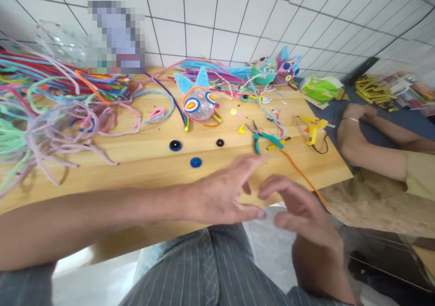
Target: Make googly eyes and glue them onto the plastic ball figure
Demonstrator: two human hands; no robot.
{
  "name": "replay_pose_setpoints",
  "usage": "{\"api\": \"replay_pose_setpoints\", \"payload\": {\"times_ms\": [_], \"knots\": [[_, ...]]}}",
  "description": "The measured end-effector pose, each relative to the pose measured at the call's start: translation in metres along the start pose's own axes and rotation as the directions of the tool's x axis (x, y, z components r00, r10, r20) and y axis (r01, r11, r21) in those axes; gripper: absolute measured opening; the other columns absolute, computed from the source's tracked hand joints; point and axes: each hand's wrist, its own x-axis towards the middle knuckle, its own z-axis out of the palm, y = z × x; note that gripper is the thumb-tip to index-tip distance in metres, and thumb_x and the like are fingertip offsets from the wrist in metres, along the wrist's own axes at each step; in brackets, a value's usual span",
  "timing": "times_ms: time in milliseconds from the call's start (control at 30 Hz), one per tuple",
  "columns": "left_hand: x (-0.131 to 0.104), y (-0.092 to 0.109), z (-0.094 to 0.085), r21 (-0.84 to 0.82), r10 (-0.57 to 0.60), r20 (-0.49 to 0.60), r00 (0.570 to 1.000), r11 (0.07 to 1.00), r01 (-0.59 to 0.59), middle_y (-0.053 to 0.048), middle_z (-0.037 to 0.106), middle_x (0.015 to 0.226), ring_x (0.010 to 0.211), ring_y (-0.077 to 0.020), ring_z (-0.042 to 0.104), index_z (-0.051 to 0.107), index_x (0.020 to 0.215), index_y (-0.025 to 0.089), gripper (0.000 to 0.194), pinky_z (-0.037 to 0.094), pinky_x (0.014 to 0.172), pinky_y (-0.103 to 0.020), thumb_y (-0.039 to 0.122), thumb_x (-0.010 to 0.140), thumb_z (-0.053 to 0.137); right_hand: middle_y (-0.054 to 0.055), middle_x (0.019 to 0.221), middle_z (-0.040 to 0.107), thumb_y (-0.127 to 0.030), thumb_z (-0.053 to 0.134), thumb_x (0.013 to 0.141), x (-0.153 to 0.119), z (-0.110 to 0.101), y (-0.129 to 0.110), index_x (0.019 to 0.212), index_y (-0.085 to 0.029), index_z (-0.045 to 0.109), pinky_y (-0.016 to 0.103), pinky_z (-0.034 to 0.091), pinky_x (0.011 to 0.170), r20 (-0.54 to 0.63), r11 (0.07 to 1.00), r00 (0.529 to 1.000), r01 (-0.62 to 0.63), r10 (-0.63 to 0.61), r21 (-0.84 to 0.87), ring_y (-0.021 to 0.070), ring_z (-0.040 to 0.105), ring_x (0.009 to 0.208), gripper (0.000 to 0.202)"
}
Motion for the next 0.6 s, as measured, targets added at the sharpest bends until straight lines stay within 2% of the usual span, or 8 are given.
{"api": "replay_pose_setpoints", "payload": {"times_ms": [100,167,233,267,333,433,533,600], "knots": [[0.018,0.003,0.006,0.081,-0.077,0.189,0.979,0.995,0.063,-0.002,0.071,0.085,0.075,-0.0140,0.065,0.067,0.093,0.017,0.015,0.046,0.065,-0.025,0.031,0.097,0.068,0.008,0.120,0.078,-0.061,0.077,0.089,-0.007,0.008,-0.013,0.133,-0.029,0.071,0.035,0.058,0.094,0.231,0.995,0.973,0.006,0.017,-0.098,0.0240,0.074,0.108,0.055],[0.012,-0.003,0.004,0.138,-0.133,0.171,0.976,0.984,0.110,0.001,0.066,0.069,0.064,-0.0112,0.060,0.065,0.080,0.016,0.024,0.039,0.060,-0.024,0.027,0.102,0.060,0.010,0.127,0.077,-0.059,0.074,0.092,-0.017,-0.011,-0.003,0.132,-0.030,0.073,0.039,0.058,0.100,0.108,0.993,0.993,-0.034,0.047,-0.117,0.0268,0.073,0.117,0.049],[-0.006,-0.013,0.000,0.138,-0.118,0.147,0.982,0.986,0.098,0.003,0.064,0.065,0.059,-0.0092,0.058,0.066,0.078,0.017,0.029,0.037,0.058,-0.023,0.027,0.103,0.059,0.011,0.122,0.079,-0.055,0.077,0.089,-0.024,-0.043,0.020,0.114,-0.027,0.080,0.042,0.060,0.095,-0.196,0.985,0.974,-0.133,0.110,-0.111,0.0293,0.074,0.113,0.038],[-0.019,-0.018,-0.001,0.166,-0.087,0.111,0.990,0.984,0.068,0.003,0.065,0.066,0.059,-0.0091,0.058,0.067,0.080,0.017,0.028,0.038,0.058,-0.023,0.027,0.104,0.058,0.012,0.116,0.080,-0.055,0.081,0.083,-0.023,-0.061,0.035,0.108,-0.025,0.081,0.043,0.061,0.092,-0.381,0.976,0.912,-0.200,0.155,-0.081,0.0296,0.075,0.107,0.039],[-0.047,-0.029,-0.002,0.289,0.006,0.071,0.997,0.957,-0.026,0.002,0.067,0.069,0.063,-0.0110,0.062,0.067,0.080,0.017,0.031,0.041,0.061,-0.024,0.027,0.106,0.055,0.011,0.098,0.080,-0.046,0.087,0.067,-0.014,-0.098,0.066,0.086,-0.020,0.078,0.039,0.060,0.084,-0.744,0.937,0.611,-0.344,0.271,0.060,0.0268,0.074,0.093,0.034],[-0.084,-0.045,0.001,0.568,0.145,-0.013,0.989,0.816,-0.112,-0.001,0.065,0.069,0.066,-0.0153,0.063,0.063,0.075,0.017,0.037,0.046,0.066,-0.029,0.029,0.108,0.053,0.001,0.074,0.069,-0.022,0.081,0.064,0.012,-0.143,0.102,0.075,-0.020,0.068,0.028,0.049,0.064,-0.881,0.898,0.388,-0.432,0.270,0.084,0.0157,0.061,0.070,0.018],[-0.108,-0.060,0.007,0.761,0.295,-0.052,0.954,0.631,-0.153,-0.007,0.077,0.096,0.085,-0.0203,0.070,0.070,0.107,0.015,0.018,0.052,0.078,-0.035,0.026,0.106,0.055,-0.003,0.062,0.057,-0.008,0.079,0.060,0.035,-0.168,0.123,0.067,-0.021,0.064,0.026,0.034,0.053,-0.904,0.850,0.310,-0.518,0.295,0.100,0.0125,0.047,0.058,0.021],[-0.117,-0.069,0.009,0.817,0.269,-0.095,0.958,0.571,-0.080,-0.012,0.077,0.118,0.104,-0.0255,0.070,0.067,0.122,0.014,0.027,0.055,0.089,-0.040,0.033,0.106,0.057,-0.003,0.061,0.054,-0.015,0.084,0.064,0.046,-0.177,0.132,0.065,-0.022,0.065,0.028,0.029,0.050,-0.875,0.815,0.370,-0.578,0.312,0.046,0.0132,0.042,0.054,0.020]]}}
